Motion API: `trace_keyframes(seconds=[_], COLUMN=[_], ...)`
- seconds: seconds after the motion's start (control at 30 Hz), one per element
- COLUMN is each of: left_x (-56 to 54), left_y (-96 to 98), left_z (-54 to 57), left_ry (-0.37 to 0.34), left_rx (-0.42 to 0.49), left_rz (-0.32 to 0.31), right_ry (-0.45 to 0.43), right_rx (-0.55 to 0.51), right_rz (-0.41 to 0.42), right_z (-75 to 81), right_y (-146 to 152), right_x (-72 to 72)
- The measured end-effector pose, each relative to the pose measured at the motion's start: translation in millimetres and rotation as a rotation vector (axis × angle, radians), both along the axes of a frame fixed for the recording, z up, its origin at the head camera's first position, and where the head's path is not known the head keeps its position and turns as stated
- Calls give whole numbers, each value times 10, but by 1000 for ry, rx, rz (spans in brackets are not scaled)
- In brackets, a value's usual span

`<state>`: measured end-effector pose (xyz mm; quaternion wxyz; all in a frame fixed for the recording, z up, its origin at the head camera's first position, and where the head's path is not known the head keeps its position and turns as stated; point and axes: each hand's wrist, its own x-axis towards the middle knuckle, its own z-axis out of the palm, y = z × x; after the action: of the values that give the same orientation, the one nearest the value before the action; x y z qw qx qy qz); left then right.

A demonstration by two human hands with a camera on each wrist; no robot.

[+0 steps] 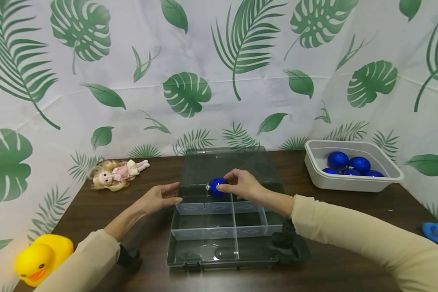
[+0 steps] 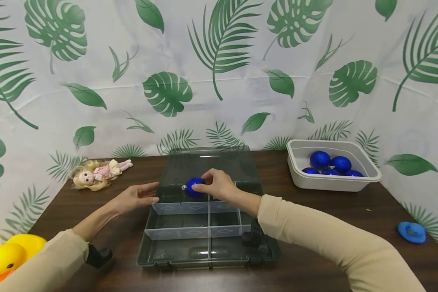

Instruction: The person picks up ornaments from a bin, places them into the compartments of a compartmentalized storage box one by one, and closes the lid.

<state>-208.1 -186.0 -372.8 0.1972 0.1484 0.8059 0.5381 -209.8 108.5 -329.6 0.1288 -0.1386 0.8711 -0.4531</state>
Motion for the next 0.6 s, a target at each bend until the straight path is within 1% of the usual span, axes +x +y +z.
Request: trace_keyframes(seconds=[0.1, 0.2, 0.3, 0.4, 0.47, 0.53, 0.6], left_x=[1, 3, 9, 13, 14, 12, 8], left_y=[-1, 1, 1, 1, 3, 8, 13], left_z=[7, 12, 17, 17, 17, 21, 24], left_ry=[7, 12, 20, 17, 13, 11, 12], left_rx=[-11, -10, -15, -18, -22, -26, -32], left_rz=[4, 2, -1, 2, 4, 6, 4], right_ry=[58, 98, 90, 60, 49, 59, 96], right_rx=[68, 117, 126, 101, 67, 17, -50], right_rz=[-8, -9, 2, 19, 29, 28, 10], right_z=[-26, -43, -45, -40, -28, -5, 29], right_y=[-41, -58, -49, -3, 56, 148, 294], right_x=[19, 16, 3, -9, -16, -35, -85])
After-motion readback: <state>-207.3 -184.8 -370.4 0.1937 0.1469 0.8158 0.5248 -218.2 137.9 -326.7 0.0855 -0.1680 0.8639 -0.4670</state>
